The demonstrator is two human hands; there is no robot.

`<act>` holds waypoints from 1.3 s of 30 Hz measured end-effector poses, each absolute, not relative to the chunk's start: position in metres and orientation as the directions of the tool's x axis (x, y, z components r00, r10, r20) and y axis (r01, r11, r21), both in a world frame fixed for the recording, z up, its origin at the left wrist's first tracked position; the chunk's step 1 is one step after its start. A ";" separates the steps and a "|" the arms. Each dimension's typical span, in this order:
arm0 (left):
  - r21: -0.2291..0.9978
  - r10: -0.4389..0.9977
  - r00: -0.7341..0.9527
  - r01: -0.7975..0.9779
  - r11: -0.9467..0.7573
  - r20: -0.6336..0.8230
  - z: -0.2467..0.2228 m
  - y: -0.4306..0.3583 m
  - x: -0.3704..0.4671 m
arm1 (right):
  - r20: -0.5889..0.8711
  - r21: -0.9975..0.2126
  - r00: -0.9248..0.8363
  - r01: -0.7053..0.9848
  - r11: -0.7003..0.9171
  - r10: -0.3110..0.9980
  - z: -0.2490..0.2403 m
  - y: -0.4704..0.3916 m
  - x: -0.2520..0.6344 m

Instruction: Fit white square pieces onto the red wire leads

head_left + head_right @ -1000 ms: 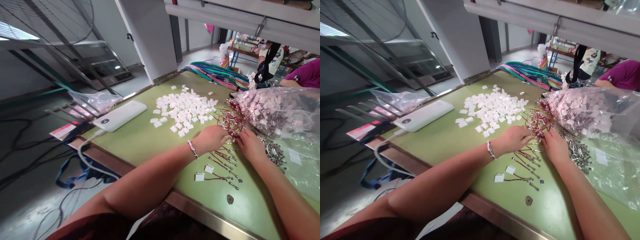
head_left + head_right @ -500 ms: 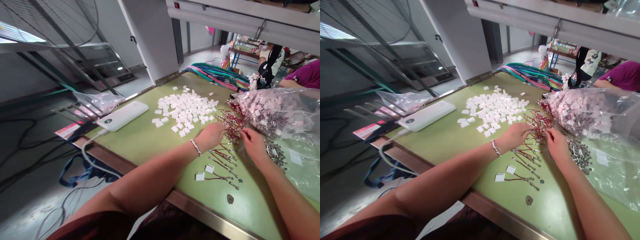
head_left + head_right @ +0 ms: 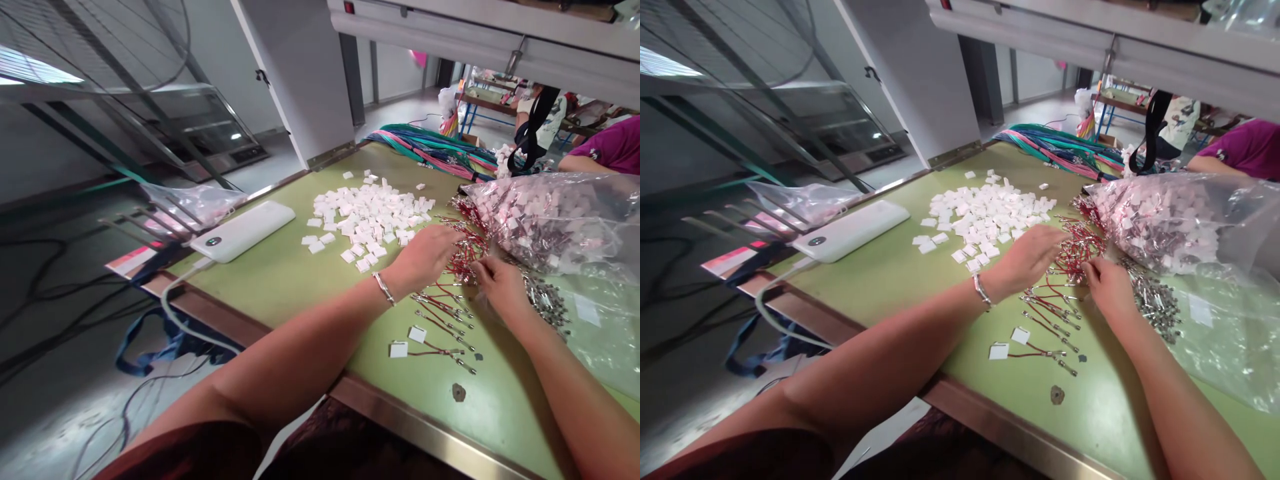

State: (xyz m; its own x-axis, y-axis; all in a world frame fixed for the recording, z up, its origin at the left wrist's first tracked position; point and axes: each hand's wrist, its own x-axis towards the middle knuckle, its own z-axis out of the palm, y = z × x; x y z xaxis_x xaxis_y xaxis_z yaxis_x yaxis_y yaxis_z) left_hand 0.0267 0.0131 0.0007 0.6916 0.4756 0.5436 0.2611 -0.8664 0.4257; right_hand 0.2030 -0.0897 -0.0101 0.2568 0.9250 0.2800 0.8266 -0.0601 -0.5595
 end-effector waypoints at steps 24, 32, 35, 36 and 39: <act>0.999 0.803 0.594 0.037 0.036 -0.051 -0.006 0.014 0.034 | 0.233 -0.663 0.248 0.748 -0.033 0.940 -0.018 -0.085 0.219; 0.978 0.758 0.648 0.106 -0.179 0.069 -0.011 0.013 0.035 | 0.220 -0.818 0.340 0.575 -0.017 0.914 -0.009 -0.092 0.204; 0.833 0.776 0.531 0.212 -0.511 0.341 -0.004 0.007 0.031 | 0.302 -0.745 0.330 0.667 0.006 0.894 -0.003 -0.095 0.203; 0.748 0.737 0.497 0.233 -0.622 0.458 0.000 0.004 0.029 | 0.339 -0.704 0.305 0.710 0.025 0.890 -0.002 -0.096 0.202; 0.520 0.556 0.532 0.235 -0.821 0.639 0.005 -0.007 0.025 | 0.368 -0.618 0.223 0.784 0.058 0.903 -0.001 -0.099 0.190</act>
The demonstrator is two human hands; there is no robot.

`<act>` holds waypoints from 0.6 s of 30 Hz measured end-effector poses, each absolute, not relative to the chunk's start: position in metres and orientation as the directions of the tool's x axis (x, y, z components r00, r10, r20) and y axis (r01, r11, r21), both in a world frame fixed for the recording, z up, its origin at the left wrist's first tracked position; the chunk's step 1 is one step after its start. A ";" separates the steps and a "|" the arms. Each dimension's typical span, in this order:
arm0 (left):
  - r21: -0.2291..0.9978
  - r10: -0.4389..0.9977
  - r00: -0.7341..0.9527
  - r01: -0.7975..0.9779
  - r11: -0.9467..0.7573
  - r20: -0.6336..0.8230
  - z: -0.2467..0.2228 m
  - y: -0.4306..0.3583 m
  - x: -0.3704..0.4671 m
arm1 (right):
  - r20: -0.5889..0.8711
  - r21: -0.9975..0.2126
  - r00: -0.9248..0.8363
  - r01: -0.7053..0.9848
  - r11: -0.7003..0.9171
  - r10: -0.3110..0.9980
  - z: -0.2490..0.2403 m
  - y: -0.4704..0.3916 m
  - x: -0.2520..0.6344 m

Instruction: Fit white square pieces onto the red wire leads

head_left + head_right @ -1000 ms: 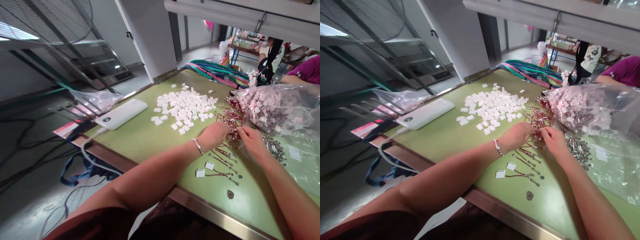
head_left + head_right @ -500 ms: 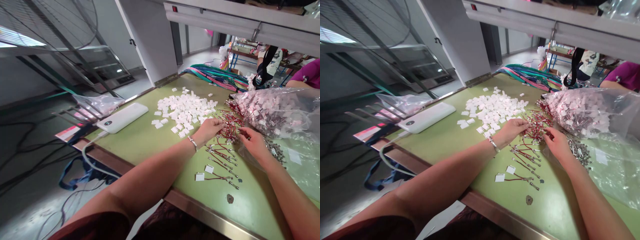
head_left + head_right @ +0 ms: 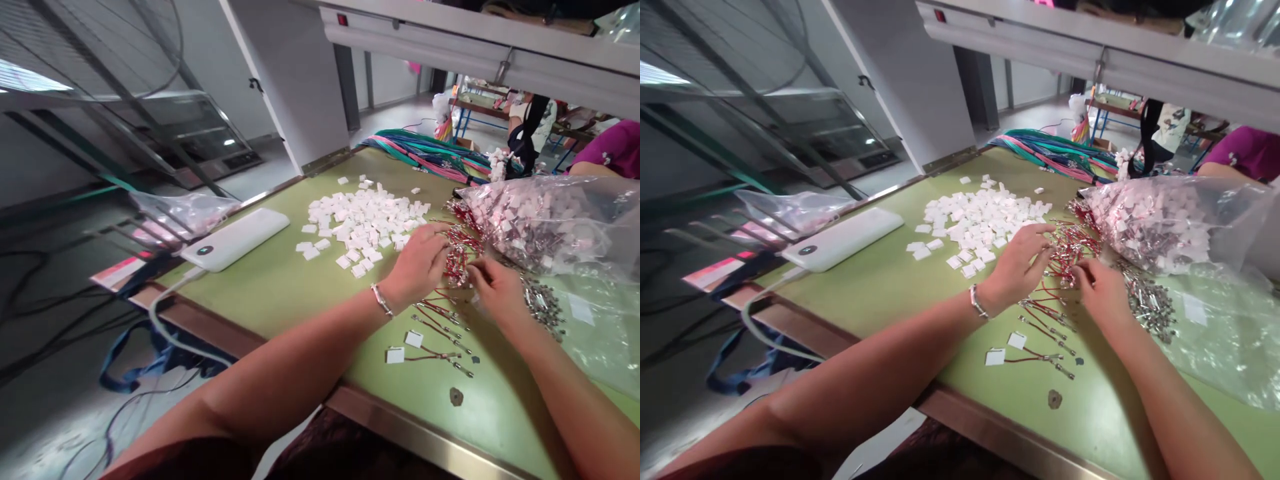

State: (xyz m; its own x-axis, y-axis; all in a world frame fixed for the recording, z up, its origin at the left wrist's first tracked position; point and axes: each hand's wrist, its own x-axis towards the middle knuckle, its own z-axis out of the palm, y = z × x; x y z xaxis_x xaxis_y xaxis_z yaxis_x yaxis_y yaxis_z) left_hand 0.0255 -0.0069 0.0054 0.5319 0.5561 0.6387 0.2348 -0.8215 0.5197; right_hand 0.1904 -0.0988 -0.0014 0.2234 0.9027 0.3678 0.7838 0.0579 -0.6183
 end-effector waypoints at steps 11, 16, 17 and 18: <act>0.750 0.639 0.712 0.244 -0.614 0.291 0.010 -0.017 0.031 | 0.168 -0.686 0.297 0.720 -0.105 0.940 0.017 -0.102 0.192; 0.891 0.691 0.708 0.210 -0.403 0.146 0.013 -0.009 0.028 | 0.141 -0.228 0.372 0.914 -0.336 0.917 0.020 -0.106 0.268; 0.905 0.693 0.711 0.211 -0.370 0.117 0.012 -0.008 0.028 | 0.137 -0.189 0.381 0.916 -0.353 0.915 0.016 -0.107 0.278; 0.915 0.694 0.714 0.214 -0.341 0.092 0.011 -0.008 0.027 | 0.132 -0.161 0.382 0.919 -0.360 0.915 0.012 -0.108 0.284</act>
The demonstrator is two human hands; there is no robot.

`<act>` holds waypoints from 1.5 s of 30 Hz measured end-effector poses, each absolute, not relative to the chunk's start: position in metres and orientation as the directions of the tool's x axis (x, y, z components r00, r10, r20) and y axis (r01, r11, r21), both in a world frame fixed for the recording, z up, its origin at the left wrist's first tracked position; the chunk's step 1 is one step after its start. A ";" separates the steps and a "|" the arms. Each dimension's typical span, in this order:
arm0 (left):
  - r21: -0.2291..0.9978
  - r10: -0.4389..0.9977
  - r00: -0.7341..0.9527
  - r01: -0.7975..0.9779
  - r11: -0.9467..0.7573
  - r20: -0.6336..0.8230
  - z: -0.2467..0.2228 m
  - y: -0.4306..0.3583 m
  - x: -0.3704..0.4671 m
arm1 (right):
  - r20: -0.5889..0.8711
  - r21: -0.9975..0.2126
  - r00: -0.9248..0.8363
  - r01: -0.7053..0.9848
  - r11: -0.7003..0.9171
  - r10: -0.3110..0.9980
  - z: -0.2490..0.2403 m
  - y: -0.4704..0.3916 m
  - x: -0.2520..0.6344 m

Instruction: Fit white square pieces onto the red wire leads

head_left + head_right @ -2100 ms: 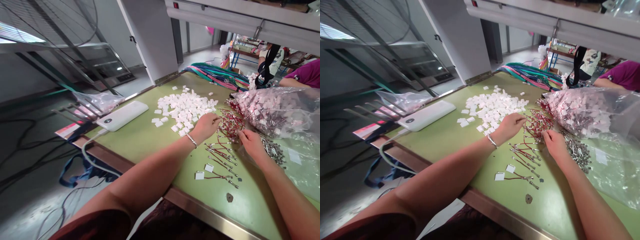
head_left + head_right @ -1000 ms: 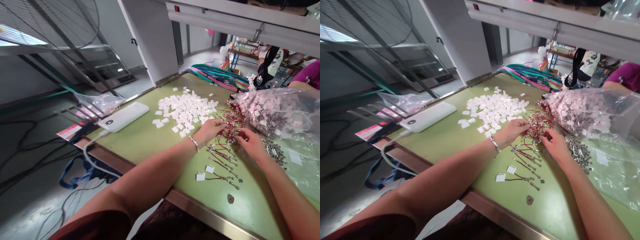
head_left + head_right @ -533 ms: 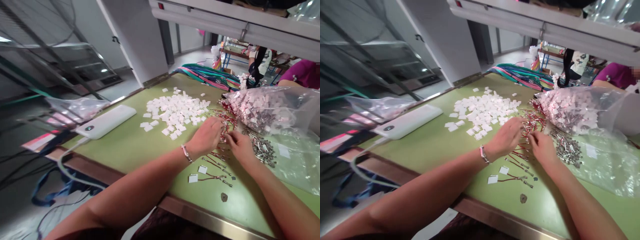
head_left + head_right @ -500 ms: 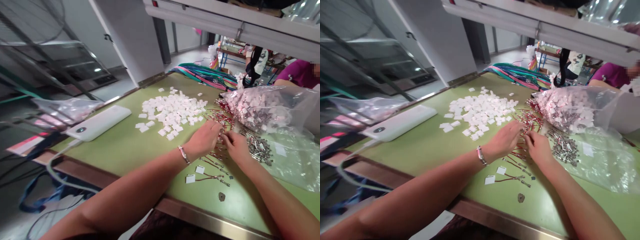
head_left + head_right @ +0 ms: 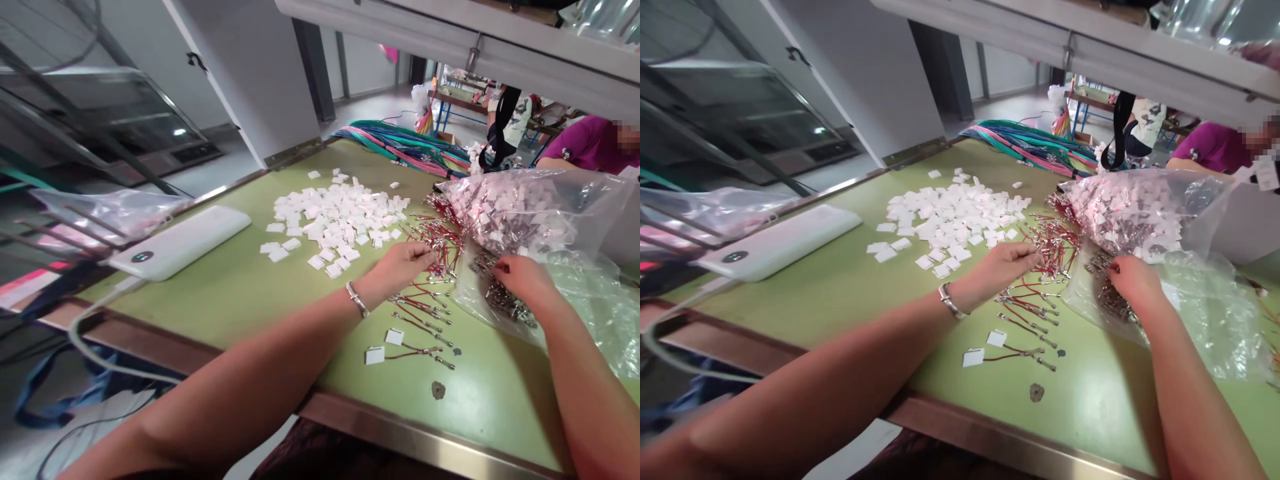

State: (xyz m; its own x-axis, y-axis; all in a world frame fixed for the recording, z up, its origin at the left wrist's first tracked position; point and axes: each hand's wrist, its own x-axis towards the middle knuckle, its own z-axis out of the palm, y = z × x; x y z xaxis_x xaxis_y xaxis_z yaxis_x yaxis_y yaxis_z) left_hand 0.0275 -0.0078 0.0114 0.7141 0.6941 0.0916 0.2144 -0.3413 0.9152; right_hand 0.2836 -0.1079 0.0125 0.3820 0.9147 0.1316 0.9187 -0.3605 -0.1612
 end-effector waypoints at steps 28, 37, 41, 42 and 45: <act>0.960 0.551 0.834 0.122 -0.254 0.039 0.001 -0.013 0.032 | 0.426 -0.254 -0.041 0.953 0.163 0.904 0.005 -0.115 0.192; 0.936 0.568 0.822 0.161 -0.314 0.049 0.001 -0.009 0.032 | 0.483 -0.212 -0.066 0.959 0.190 0.873 0.002 -0.116 0.192; 0.880 0.521 0.850 0.181 -0.439 0.085 0.000 -0.007 0.030 | 0.444 -0.102 -0.136 0.974 0.201 0.886 0.004 -0.117 0.193; 0.834 0.499 0.858 0.185 -0.519 0.120 0.001 -0.007 0.029 | 0.417 -0.080 -0.151 0.976 0.202 0.896 0.006 -0.118 0.194; 0.624 0.396 0.890 0.179 -0.761 0.227 0.007 -0.006 0.025 | 0.289 -0.063 -0.194 0.973 0.221 0.937 0.015 -0.119 0.195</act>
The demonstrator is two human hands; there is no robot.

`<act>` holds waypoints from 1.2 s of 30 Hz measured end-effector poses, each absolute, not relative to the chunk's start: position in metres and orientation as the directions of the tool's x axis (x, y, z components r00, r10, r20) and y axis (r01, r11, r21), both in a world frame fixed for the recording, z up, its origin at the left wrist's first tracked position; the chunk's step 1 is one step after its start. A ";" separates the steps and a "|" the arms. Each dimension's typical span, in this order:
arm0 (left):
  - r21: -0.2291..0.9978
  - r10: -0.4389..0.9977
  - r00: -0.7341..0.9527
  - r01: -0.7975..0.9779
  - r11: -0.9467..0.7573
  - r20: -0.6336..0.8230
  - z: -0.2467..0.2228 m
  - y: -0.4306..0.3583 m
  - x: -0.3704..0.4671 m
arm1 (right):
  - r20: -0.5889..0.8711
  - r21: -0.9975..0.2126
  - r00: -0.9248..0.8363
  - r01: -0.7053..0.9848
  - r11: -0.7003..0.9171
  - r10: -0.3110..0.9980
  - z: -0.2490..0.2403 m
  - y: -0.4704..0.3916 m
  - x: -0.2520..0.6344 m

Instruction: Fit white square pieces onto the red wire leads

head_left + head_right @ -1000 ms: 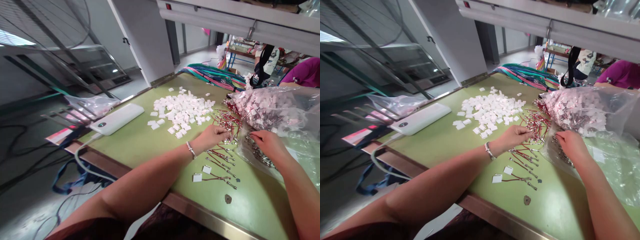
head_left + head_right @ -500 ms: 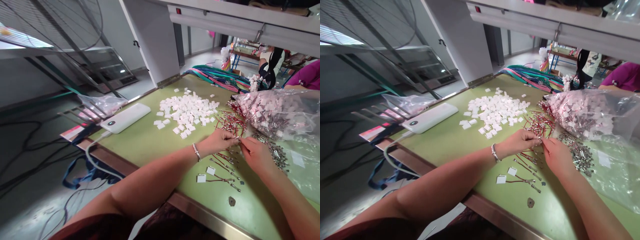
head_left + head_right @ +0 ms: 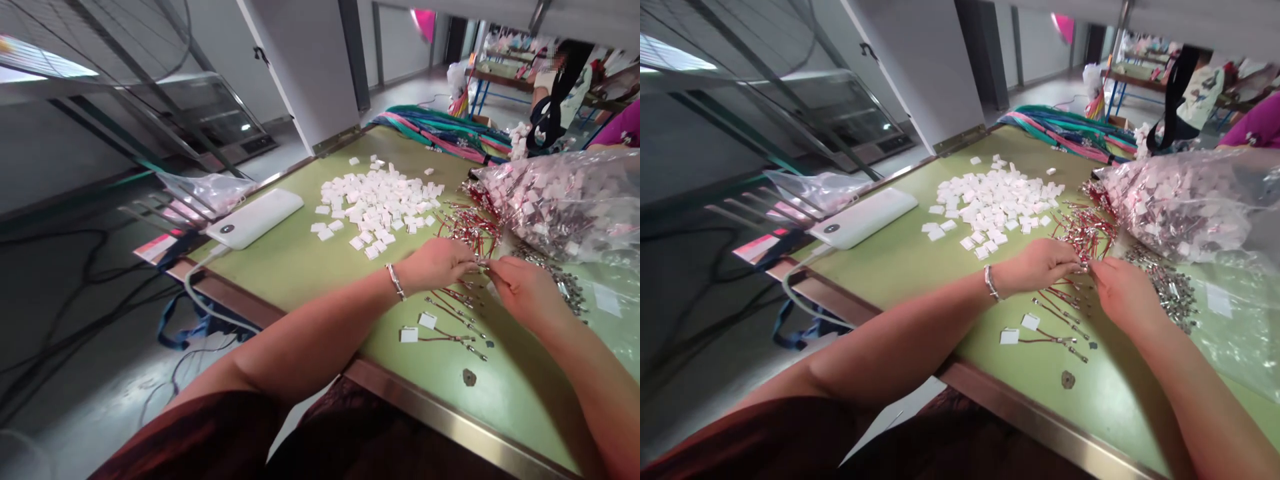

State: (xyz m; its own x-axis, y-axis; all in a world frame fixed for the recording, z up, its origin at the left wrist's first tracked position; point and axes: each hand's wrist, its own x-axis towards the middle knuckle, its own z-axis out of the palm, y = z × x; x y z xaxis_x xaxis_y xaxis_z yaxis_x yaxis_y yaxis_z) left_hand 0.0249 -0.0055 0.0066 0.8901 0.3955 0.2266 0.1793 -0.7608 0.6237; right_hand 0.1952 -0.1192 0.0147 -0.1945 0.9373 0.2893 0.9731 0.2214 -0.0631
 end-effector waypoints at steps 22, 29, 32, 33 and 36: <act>0.235 0.205 0.972 0.175 -0.956 0.111 0.024 -0.016 0.019 | -0.076 -0.612 -0.104 0.790 0.036 0.992 0.013 -0.114 0.191; 0.461 0.192 0.953 0.064 -0.885 0.236 0.029 -0.001 0.010 | 0.004 -0.480 -0.055 0.876 0.050 0.999 0.012 -0.113 0.190; 0.662 0.400 0.795 -0.002 -0.749 0.456 0.037 0.010 -0.001 | 0.036 -0.315 -0.038 0.948 0.048 0.999 0.011 -0.112 0.198; 0.721 0.496 0.710 -0.025 -0.692 0.500 0.039 0.013 -0.004 | 0.042 -0.272 -0.036 0.961 0.046 0.998 0.010 -0.112 0.200; 0.850 0.684 0.558 -0.077 -0.521 0.469 0.040 0.018 -0.008 | 0.019 -0.207 -0.079 0.975 0.081 0.997 0.008 -0.114 0.199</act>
